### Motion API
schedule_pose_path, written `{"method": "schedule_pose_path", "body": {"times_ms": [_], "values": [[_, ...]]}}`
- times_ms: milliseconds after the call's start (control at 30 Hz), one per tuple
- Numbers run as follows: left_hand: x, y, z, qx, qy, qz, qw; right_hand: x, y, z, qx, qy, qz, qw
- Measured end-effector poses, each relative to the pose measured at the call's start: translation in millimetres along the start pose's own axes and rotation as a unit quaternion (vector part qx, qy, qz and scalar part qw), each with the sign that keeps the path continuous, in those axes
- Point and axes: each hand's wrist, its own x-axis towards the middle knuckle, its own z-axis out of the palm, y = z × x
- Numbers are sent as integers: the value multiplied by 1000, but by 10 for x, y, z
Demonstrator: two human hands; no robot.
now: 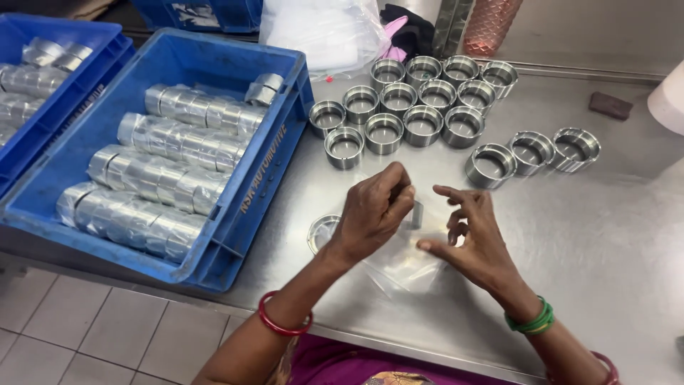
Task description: The person picks up metal rings from a table, places them into plastic bags, and then organizes the bagged rings into blue crates.
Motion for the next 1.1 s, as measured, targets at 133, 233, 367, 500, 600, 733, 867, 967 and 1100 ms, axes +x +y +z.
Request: {"method": "schedule_pose_path", "body": {"times_ms": [133,233,367,500,600,733,867,967,1100], "values": [[44,324,42,-125,26,-49,991,7,-142,-28,-179,28,-226,957],[40,409,48,-196,-14,-92,976,21,-166,-90,-213,44,-289,932],[-29,279,-64,-260,-114,-71,956,-23,124,-258,-101,-43,-184,977],[-244,-346,363,178,-56,158,970,-22,655,-307,74,-105,-61,990],[-252,-395,660,3,-144,45,989,-21,839,-316,146,-119,-155,970],[-156,-210,1047,90,-149,-92,980,-207,603,-406,-73,-19,-200,977],[-17,-238,1390,151,-69,-107,980,-192,465,-516,-247,24,-200,948],[43,-47,1321,112,-95,-136,980,-132,562,-512,-214,2,-216,953],[-59,13,1104,-189,-244,-331,892,-56,581,-491,-208,60,-182,959]]}}
